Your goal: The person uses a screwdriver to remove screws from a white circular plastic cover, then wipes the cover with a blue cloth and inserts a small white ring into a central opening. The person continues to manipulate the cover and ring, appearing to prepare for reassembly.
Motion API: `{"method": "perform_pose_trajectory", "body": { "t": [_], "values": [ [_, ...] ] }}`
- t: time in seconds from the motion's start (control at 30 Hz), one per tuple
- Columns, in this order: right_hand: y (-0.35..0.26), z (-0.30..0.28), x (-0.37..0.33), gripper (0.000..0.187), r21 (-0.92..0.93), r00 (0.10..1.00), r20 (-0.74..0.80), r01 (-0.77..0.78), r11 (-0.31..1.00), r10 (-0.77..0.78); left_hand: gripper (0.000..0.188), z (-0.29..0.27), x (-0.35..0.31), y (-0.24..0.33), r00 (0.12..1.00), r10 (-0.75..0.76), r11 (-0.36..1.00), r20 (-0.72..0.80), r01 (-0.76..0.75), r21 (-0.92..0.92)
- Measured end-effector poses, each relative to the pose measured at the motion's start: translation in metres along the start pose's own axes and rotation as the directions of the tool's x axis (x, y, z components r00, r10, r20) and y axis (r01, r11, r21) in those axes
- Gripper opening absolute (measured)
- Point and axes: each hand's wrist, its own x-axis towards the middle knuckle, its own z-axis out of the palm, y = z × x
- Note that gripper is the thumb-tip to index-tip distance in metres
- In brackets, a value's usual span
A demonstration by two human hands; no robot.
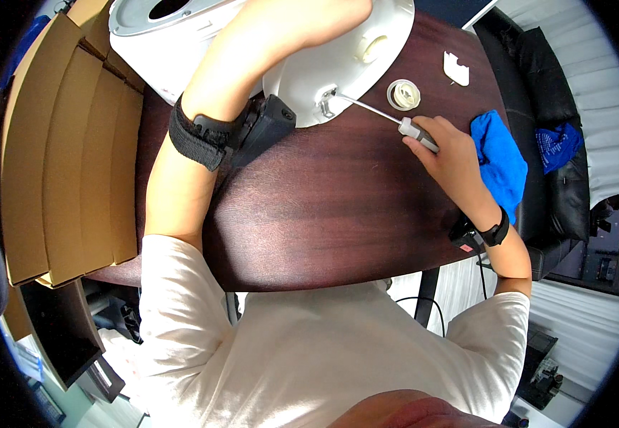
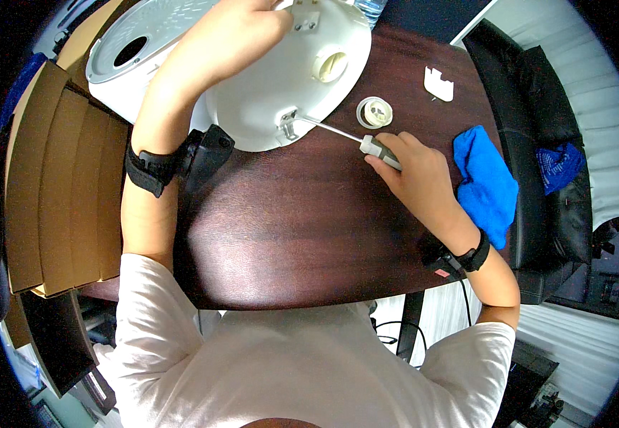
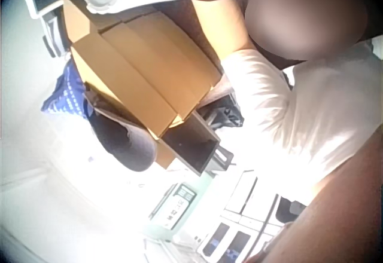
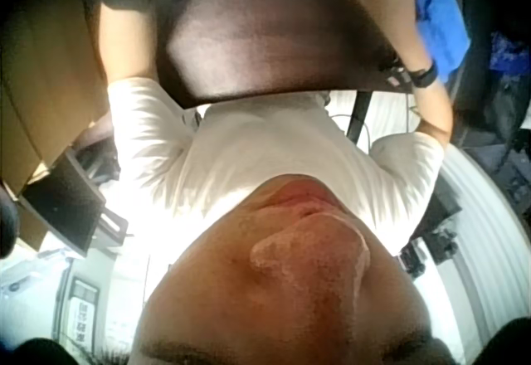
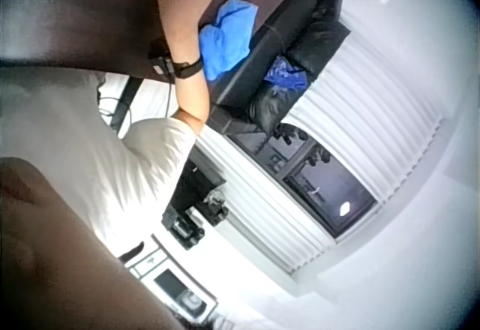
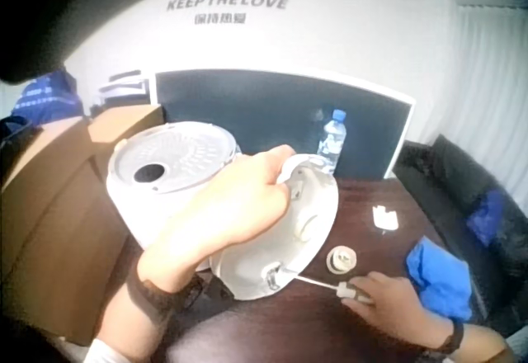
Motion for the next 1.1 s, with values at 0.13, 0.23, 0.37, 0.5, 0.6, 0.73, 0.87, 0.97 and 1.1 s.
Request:
{"method": "perform_pose_trajectory", "body": {
  "t": [0.13, 0.23, 0.37, 0.5, 0.6, 0.73, 0.87, 0.97, 1.1],
  "values": [
    [-0.001, -0.001, 0.0, 0.027, 0.037, 1.0, -0.002, -0.014, 0.999, 0.014, 0.029, -0.004, -0.002, 0.001, 1.0, 0.025, 1.0, 0.005, -0.025, 0.003],
    [0.001, -0.001, 0.002, 0.028, 0.056, 1.0, -0.006, -0.006, 0.998, 0.006, 0.029, -0.005, -0.003, 0.007, 1.0, -0.022, 1.0, 0.007, 0.022, 0.005],
    [0.001, -0.002, 0.001, 0.028, 0.068, 1.0, 0.004, 0.0, 0.998, 0.0, 0.029, -0.006, -0.004, 0.014, 0.999, -0.039, 0.999, 0.002, 0.039, 0.017],
    [0.001, -0.001, 0.0, 0.028, 0.081, 0.999, 0.025, -0.035, 0.996, 0.033, 0.03, -0.011, -0.012, 0.01, 0.999, 0.053, 0.999, 0.005, -0.052, -0.009],
    [0.003, 0.002, -0.001, 0.028, 0.086, 0.999, 0.028, -0.023, 0.996, 0.021, 0.031, -0.005, -0.007, 0.007, 1.0, 0.009, 1.0, 0.003, -0.009, -0.012],
    [0.001, 0.0, -0.001, 0.028, 0.076, 0.999, 0.039, -0.033, 0.997, 0.03, 0.031, -0.009, -0.011, 0.009, 0.997, 0.07, 0.997, 0.014, -0.07, -0.015],
    [0.0, 0.001, 0.0, 0.028, 0.078, 0.997, 0.051, -0.056, 0.995, 0.052, 0.03, -0.005, -0.003, 0.002, 0.998, 0.062, 0.998, 0.01, -0.062, -0.003],
    [0.001, 0.002, -0.002, 0.029, 0.059, 0.997, 0.049, -0.063, 0.996, 0.06, 0.029, -0.015, -0.015, 0.012, 0.993, 0.111, 0.993, 0.033, -0.109, -0.044],
    [0.002, 0.002, -0.002, 0.029, 0.087, 0.999, 0.018, -0.049, 0.995, 0.048, 0.029, -0.005, -0.003, 0.002, 1.0, 0.022, 1.0, -0.011, -0.022, -0.001]
  ]
}}
